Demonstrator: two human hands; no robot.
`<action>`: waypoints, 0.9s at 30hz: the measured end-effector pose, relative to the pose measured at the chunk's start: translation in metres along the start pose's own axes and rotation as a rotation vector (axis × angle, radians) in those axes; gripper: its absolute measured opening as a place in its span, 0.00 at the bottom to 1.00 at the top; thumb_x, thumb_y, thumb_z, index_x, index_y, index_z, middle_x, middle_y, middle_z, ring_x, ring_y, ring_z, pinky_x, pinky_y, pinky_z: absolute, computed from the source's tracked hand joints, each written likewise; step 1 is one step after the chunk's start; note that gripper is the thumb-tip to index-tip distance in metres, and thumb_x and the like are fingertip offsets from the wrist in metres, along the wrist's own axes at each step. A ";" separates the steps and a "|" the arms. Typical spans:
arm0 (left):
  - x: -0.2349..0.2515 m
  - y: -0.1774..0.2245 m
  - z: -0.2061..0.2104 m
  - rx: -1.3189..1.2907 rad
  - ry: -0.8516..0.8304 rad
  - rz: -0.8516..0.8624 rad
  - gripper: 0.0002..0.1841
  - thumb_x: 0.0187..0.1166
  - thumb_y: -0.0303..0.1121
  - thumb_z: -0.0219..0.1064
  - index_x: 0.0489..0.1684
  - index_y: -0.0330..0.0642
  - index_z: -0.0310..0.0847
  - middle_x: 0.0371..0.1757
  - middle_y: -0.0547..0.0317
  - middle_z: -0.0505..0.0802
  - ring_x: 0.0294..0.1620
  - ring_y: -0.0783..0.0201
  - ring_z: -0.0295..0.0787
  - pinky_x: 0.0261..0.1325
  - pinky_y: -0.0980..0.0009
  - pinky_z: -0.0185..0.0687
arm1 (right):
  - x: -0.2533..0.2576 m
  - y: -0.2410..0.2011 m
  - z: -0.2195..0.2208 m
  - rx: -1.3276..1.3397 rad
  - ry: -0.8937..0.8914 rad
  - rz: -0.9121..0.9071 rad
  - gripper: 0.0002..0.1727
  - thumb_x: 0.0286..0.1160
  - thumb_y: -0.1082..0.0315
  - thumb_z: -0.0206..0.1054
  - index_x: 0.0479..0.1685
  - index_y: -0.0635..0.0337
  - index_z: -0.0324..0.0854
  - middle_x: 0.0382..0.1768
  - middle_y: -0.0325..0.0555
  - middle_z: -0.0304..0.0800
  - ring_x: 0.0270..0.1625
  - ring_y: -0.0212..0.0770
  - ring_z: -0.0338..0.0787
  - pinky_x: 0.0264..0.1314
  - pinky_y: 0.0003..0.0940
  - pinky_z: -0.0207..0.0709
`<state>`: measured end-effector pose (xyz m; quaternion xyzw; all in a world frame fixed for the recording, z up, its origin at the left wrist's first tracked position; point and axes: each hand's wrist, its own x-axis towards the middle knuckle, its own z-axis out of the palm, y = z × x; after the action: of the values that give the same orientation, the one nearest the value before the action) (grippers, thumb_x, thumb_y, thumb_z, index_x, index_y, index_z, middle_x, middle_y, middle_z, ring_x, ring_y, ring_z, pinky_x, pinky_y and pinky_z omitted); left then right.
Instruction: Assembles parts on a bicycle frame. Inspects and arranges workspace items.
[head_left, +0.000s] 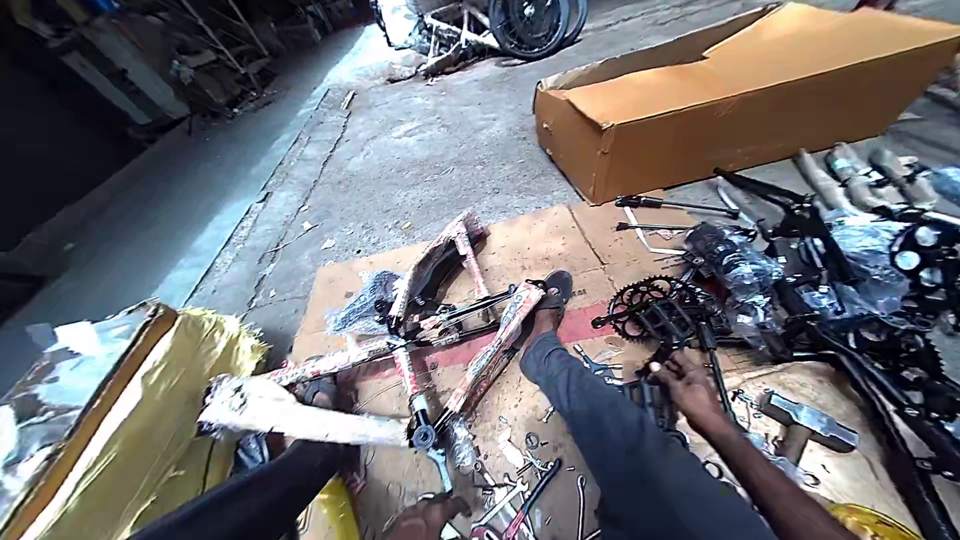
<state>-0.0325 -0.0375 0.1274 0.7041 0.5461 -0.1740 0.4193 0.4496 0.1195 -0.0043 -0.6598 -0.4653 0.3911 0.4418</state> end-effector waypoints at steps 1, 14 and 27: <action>0.002 -0.010 0.001 -0.004 0.022 0.006 0.25 0.82 0.47 0.69 0.77 0.52 0.79 0.72 0.44 0.87 0.72 0.42 0.84 0.76 0.39 0.76 | -0.001 -0.023 -0.008 -0.039 0.016 -0.091 0.17 0.82 0.70 0.68 0.64 0.69 0.78 0.47 0.60 0.90 0.47 0.51 0.91 0.53 0.56 0.86; 0.024 -0.031 -0.007 -1.452 0.745 -0.200 0.16 0.94 0.39 0.55 0.62 0.32 0.72 0.40 0.45 0.94 0.36 0.54 0.95 0.40 0.60 0.92 | -0.150 -0.211 0.212 0.147 -1.024 0.285 0.10 0.89 0.66 0.59 0.59 0.62 0.76 0.37 0.43 0.88 0.33 0.33 0.86 0.39 0.30 0.82; 0.068 -0.074 0.018 -1.478 0.611 -0.270 0.23 0.90 0.48 0.60 0.51 0.31 0.85 0.43 0.40 0.94 0.38 0.49 0.95 0.43 0.52 0.93 | -0.183 -0.124 0.312 0.095 -1.048 0.445 0.12 0.86 0.66 0.62 0.60 0.61 0.81 0.43 0.44 0.92 0.41 0.36 0.91 0.48 0.34 0.85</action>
<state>-0.0728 -0.0051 0.0396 0.1897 0.6906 0.3825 0.5838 0.0796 0.0345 0.0380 -0.4394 -0.4540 0.7701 0.0882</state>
